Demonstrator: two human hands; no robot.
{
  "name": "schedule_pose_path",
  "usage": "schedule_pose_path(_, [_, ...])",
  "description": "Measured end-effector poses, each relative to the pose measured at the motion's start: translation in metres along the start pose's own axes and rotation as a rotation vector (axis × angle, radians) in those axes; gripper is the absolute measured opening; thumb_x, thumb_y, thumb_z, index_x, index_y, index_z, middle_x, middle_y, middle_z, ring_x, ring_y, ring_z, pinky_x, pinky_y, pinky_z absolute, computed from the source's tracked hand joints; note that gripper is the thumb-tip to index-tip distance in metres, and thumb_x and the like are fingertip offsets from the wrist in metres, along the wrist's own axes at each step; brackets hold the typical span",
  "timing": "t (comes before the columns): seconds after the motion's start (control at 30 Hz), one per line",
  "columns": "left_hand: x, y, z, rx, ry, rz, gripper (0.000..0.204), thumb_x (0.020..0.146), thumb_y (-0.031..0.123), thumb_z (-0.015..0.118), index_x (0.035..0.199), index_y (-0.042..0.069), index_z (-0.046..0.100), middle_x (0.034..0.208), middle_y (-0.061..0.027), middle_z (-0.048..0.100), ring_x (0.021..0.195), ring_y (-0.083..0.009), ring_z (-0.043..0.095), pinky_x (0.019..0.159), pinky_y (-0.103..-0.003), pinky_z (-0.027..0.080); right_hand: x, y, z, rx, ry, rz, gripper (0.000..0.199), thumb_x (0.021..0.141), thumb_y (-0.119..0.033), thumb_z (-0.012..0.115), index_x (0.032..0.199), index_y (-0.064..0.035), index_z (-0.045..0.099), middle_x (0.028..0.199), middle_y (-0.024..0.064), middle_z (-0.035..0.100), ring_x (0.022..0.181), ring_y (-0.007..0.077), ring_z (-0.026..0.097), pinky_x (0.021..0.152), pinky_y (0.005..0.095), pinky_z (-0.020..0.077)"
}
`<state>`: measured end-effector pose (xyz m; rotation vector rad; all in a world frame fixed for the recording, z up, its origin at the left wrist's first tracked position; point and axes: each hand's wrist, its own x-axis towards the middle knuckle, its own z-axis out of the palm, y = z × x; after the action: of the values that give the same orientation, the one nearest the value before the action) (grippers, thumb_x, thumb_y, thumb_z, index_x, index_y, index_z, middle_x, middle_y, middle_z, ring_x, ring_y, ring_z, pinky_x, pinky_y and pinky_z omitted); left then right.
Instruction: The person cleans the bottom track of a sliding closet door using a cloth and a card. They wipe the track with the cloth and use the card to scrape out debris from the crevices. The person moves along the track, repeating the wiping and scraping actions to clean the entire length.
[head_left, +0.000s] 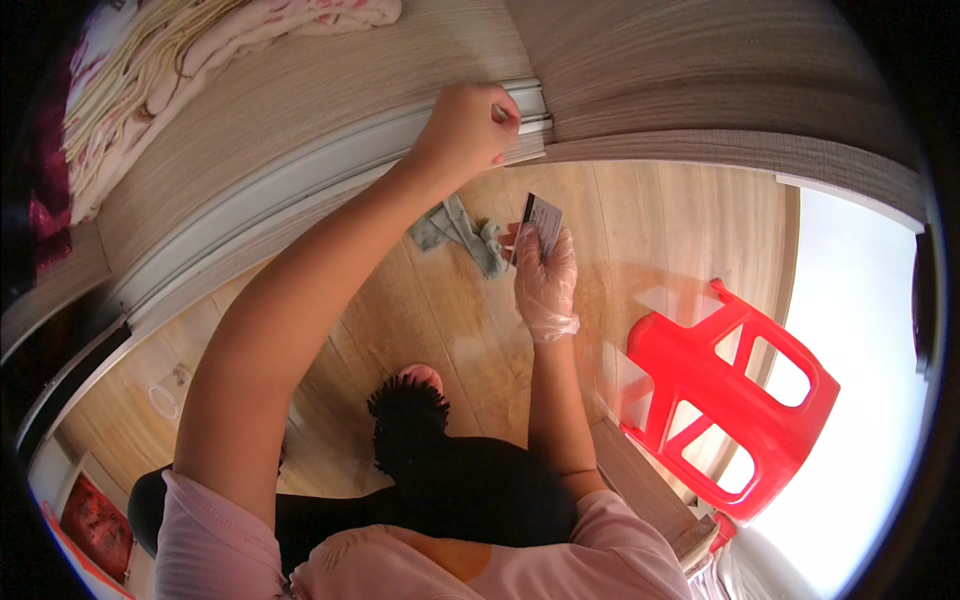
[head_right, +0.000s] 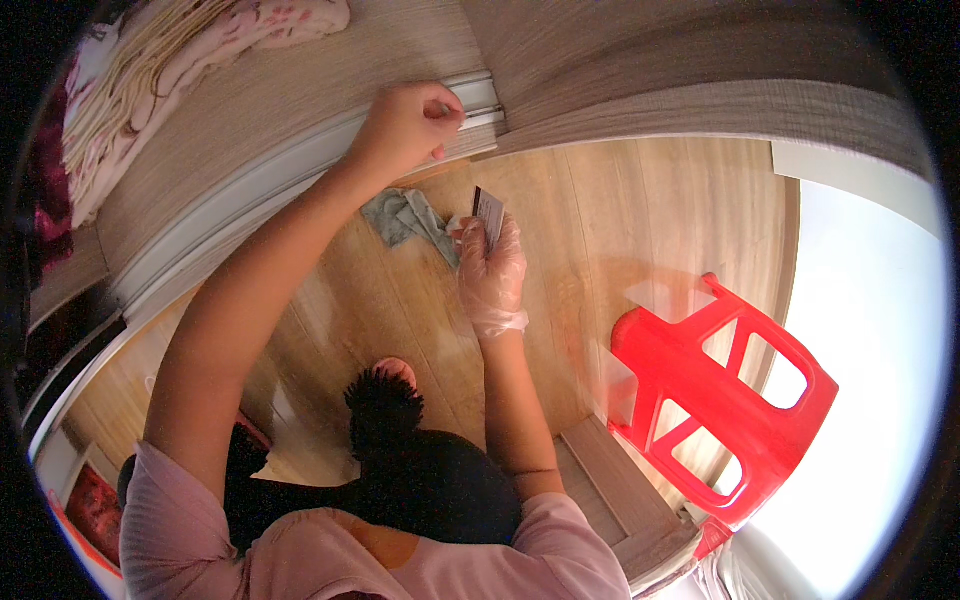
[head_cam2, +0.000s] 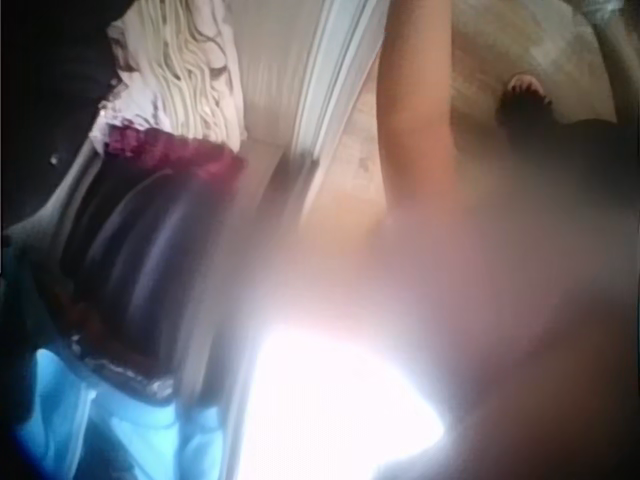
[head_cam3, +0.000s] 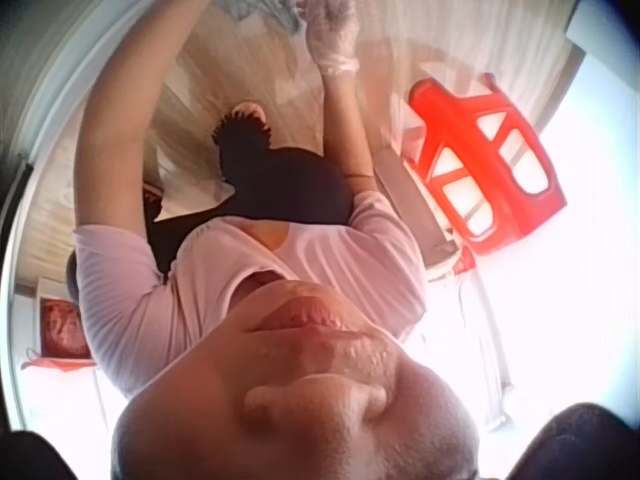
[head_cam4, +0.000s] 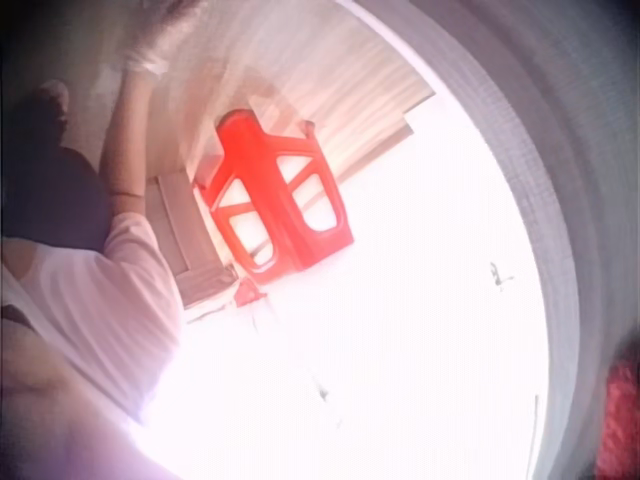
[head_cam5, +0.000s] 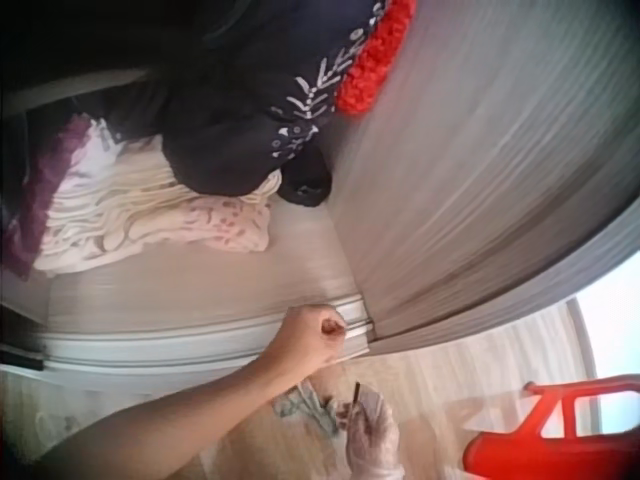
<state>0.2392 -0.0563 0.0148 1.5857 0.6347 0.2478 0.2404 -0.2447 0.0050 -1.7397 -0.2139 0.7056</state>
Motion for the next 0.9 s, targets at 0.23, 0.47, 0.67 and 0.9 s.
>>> schedule_pose_path(0.23, [0.012,-0.012,-0.012,0.336,0.115,0.360,0.008,0.076,0.007,0.061,0.083,0.005,0.064,0.074,-0.0105,0.063,0.057,-0.0195,0.060,0.054,-0.030,0.047,-0.010,-0.006,0.010,0.108,-0.081,0.076,0.019,0.091,-0.011,0.048,0.106,0.0007,0.046,0.090,0.0107,0.060,0.076,0.0171,0.060,0.067,0.0284,0.0488])
schedule_pose_path(0.47, [-0.001,-0.019,-0.002,0.644,0.113,0.514,0.010,0.074,0.017,0.063,0.081,0.010,0.066,0.082,-0.0062,0.059,0.073,-0.0270,0.060,0.065,-0.036,0.049,-0.012,-0.009,0.013,0.130,-0.114,0.090,0.023,0.091,-0.008,0.046,0.111,0.0021,0.045,0.091,0.0084,0.058,0.076,0.0130,0.058,0.071,0.0257,0.0492])
schedule_pose_path(0.67, [-0.009,-0.029,0.001,0.594,0.271,0.500,0.007,0.073,0.015,0.062,0.074,0.008,0.063,0.079,-0.0070,0.058,0.071,-0.0283,0.059,0.063,-0.038,0.048,-0.017,-0.012,0.018,0.000,-0.134,0.130,0.024,0.091,-0.006,0.045,0.113,0.0037,0.044,0.094,0.0110,0.059,0.079,0.0154,0.059,0.074,0.0288,0.0499])
schedule_pose_path(0.9, [-0.194,-0.004,-0.124,0.574,-0.260,0.268,0.007,0.078,0.017,0.059,0.079,0.010,0.061,0.079,-0.0072,0.059,0.071,-0.0277,0.058,0.061,-0.036,0.047,-0.026,-0.024,0.034,0.071,-0.278,0.055,0.023,0.091,-0.009,0.047,0.111,0.0029,0.047,0.097,0.0123,0.060,0.083,0.0191,0.060,0.079,0.0345,0.0508])
